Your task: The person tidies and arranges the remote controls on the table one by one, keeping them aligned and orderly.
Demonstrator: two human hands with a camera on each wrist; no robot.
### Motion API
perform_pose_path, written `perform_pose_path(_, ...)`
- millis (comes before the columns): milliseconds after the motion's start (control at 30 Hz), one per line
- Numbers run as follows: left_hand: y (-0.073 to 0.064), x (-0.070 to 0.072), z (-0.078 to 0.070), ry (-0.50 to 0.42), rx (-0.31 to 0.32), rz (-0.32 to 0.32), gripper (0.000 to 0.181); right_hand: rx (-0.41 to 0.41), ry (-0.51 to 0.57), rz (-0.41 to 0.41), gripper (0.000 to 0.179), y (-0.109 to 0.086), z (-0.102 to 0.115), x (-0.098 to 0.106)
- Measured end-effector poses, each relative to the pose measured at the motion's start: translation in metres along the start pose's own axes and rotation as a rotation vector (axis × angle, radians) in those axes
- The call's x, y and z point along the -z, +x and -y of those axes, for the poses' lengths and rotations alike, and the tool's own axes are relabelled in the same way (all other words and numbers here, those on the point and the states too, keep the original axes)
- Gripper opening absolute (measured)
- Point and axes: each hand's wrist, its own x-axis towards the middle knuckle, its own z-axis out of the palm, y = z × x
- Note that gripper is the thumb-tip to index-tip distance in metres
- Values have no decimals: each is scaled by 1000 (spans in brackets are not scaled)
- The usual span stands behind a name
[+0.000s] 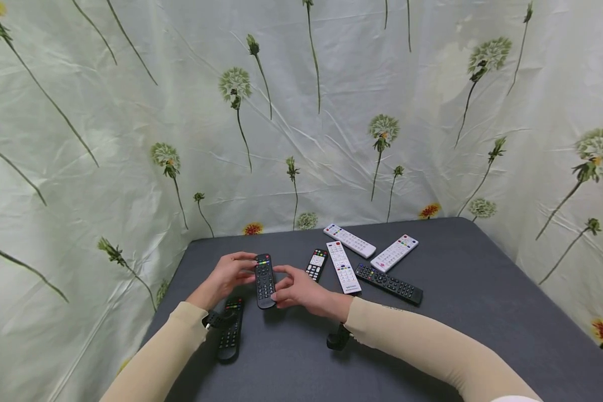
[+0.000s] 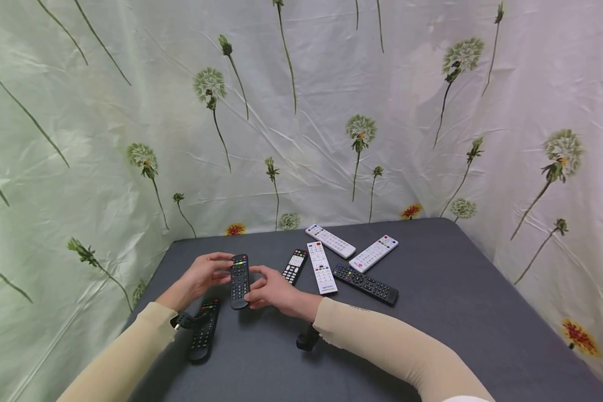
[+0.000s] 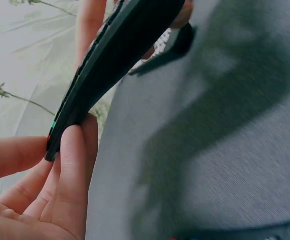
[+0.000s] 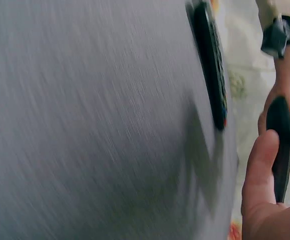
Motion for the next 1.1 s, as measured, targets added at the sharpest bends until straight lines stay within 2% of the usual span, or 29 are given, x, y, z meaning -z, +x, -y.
perform_pose_path(300,-13,8,12,89,38,39,38,-23,-34,-17,83,-19,-15,-20)
perform_pose_path(467,-17,8,14,144,82,60,36,-16,-125,-70,85,-25,-24,-29)
perform_pose_path(633,-19,7,14,149,154,105,37,6,-234,-114,88,-29,-32,-36)
perform_pose_path(733,-19,8,14,170,168,138,36,9,-292,-137,89,-31,-34,-40)
perform_pose_path(800,-19,9,15,218,136,146,34,15,-333,-147,89,-32,-34,-42)
perform_pose_path(867,-18,10,15,293,72,161,30,28,-392,-148,89,-33,-32,-44)
perform_pose_path(967,-16,13,15,430,-32,191,23,53,-539,-134,87,-34,-29,-47)
perform_pose_path(1100,-12,16,16,556,-113,251,18,74,-734,-109,88,-37,-26,-52)
